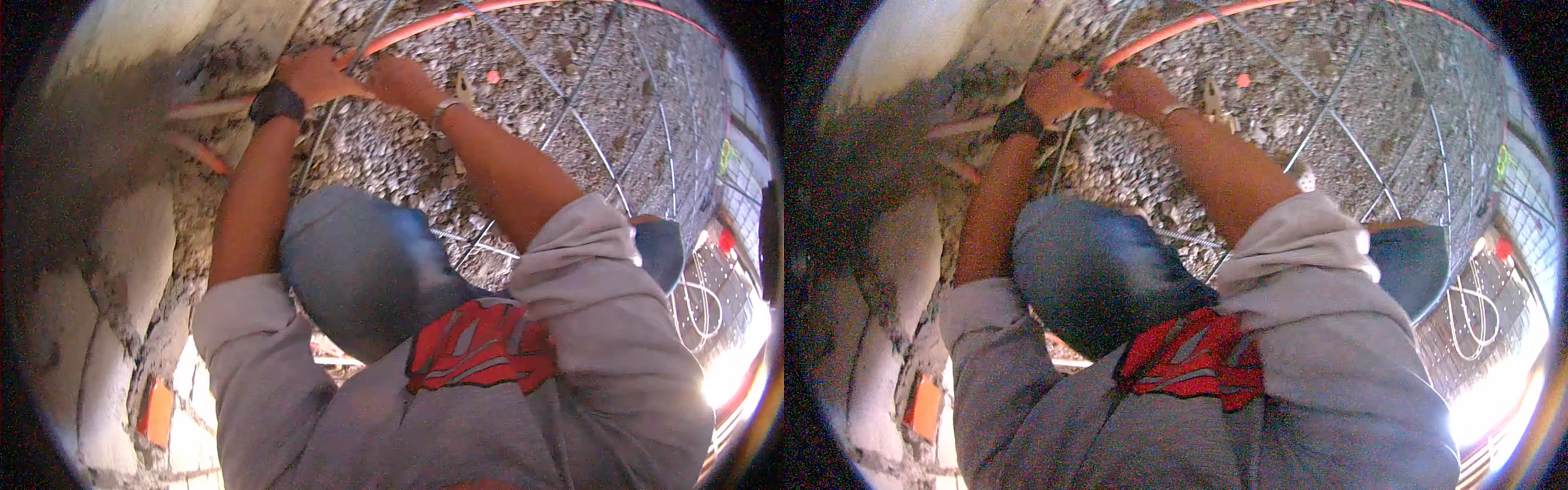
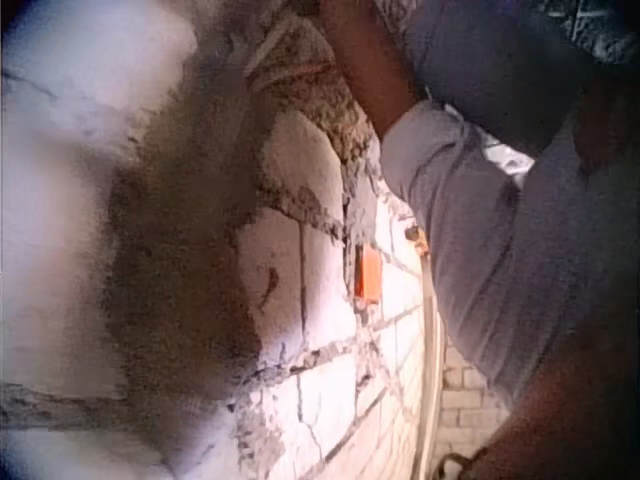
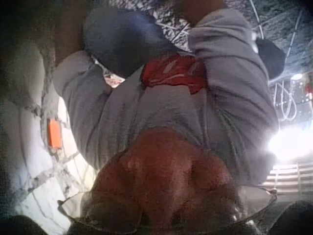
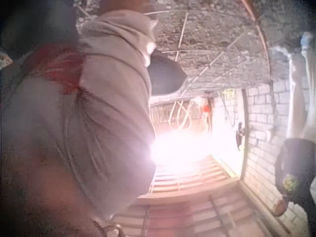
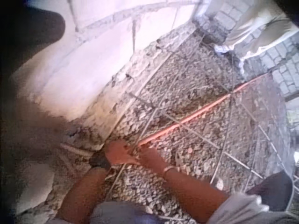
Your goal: Installing and securing red and white conduit piping to a wire mesh grid on a construction site using pliers and wire.
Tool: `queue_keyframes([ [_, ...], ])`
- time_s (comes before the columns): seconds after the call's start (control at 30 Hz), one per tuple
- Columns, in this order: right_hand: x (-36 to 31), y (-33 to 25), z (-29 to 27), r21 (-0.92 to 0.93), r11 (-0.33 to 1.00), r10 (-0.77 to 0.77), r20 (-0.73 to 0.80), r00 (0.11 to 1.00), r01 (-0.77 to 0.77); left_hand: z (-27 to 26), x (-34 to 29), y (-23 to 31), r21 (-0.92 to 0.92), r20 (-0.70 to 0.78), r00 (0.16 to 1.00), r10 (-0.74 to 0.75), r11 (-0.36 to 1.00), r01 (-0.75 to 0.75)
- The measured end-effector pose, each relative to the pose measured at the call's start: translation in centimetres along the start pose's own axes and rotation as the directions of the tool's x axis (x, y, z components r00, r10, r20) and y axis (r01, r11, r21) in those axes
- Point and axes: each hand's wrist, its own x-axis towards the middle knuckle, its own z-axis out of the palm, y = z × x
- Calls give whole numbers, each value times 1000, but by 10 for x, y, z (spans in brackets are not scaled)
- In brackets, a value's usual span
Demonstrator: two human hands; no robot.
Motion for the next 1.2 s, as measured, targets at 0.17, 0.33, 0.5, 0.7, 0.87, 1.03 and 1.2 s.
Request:
queue_keyframes([
  [0.17, 1, 20, 2, -84, 993, -69, 96, 993, 77, -6, -5, 5, -40, -27, 999, -28, 999, 27],
  [0.33, -32, 72, -41, -172, 949, -256, 77, 964, 266, -37, 12, 29, -134, -503, 833, 230, 932, -338],
  [0.5, -26, 87, -77, 219, 885, 249, 523, 815, -411, -40, 82, 96, -366, -186, 897, 402, 819, -443],
  [0.7, -50, 118, -81, 161, 854, 409, 381, 829, -495, 9, 150, 123, -390, -244, 939, 242, 862, -323],
  [0.87, -59, 152, -63, -37, 950, 302, 371, 878, -311, 14, 164, 112, -659, -77, 979, 190, 727, -193],
  [1.03, -31, 143, -59, 79, 880, 431, 283, 857, -468, 11, 162, 106, -892, 31, 979, 203, 447, -64],
  [1.2, -15, 132, -75, 150, 880, 447, 59, 892, -451, 14, 161, 99, -890, 12, 945, 328, 434, -139],
])
